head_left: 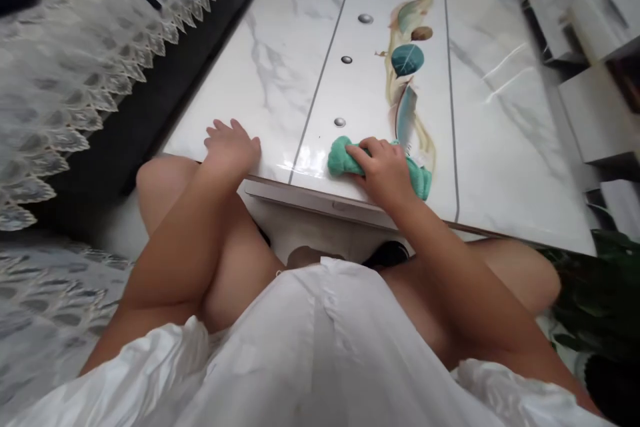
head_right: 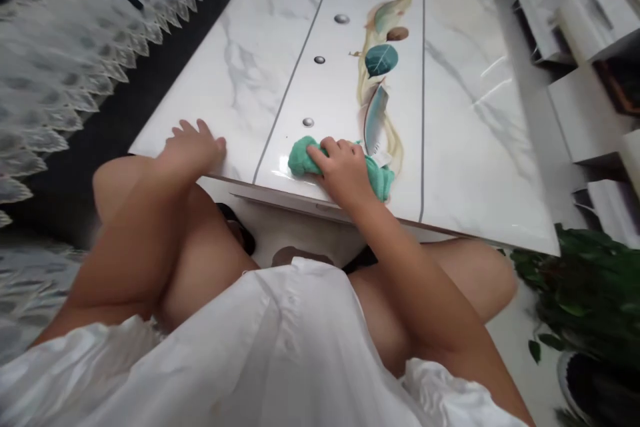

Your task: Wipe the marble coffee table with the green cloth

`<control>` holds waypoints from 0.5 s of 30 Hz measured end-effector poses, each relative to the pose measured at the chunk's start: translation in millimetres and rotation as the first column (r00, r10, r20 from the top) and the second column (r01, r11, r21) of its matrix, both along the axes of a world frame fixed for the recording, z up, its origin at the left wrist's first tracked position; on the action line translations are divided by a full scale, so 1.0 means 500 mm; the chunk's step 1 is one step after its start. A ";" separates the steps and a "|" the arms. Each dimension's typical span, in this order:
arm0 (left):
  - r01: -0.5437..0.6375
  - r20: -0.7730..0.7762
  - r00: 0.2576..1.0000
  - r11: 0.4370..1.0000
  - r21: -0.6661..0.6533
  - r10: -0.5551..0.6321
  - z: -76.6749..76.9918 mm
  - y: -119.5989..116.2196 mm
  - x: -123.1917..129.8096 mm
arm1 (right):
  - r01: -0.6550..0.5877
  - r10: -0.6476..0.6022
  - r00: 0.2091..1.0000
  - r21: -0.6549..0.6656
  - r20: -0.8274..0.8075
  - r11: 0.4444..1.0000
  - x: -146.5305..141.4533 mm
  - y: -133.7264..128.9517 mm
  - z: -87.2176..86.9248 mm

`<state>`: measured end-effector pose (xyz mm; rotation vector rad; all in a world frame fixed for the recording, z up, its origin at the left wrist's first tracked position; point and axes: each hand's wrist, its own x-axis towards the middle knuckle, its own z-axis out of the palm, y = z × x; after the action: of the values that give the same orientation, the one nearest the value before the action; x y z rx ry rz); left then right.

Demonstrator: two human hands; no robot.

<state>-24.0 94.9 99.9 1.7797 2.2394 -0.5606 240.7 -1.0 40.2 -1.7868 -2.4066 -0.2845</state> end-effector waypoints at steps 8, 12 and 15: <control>0.821 0.321 0.569 0.542 -0.178 -0.757 0.007 -0.190 0.096 | 0.035 -0.038 0.999 -0.160 -0.013 0.986 0.049 0.262 0.060; 0.972 0.512 -0.190 -0.086 0.219 -0.838 -0.102 -0.271 0.105 | -0.044 0.030 0.997 -0.218 -0.068 0.975 0.078 0.325 0.066; 0.993 0.549 -0.117 -0.116 0.037 -0.828 -0.172 -0.294 0.088 | -0.039 0.024 0.997 -0.213 -0.075 0.976 0.075 0.310 0.060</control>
<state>20.2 -52.2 13.7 2.6351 -0.0412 -0.6477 278.2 154.0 70.3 -1.8054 -2.4933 0.0449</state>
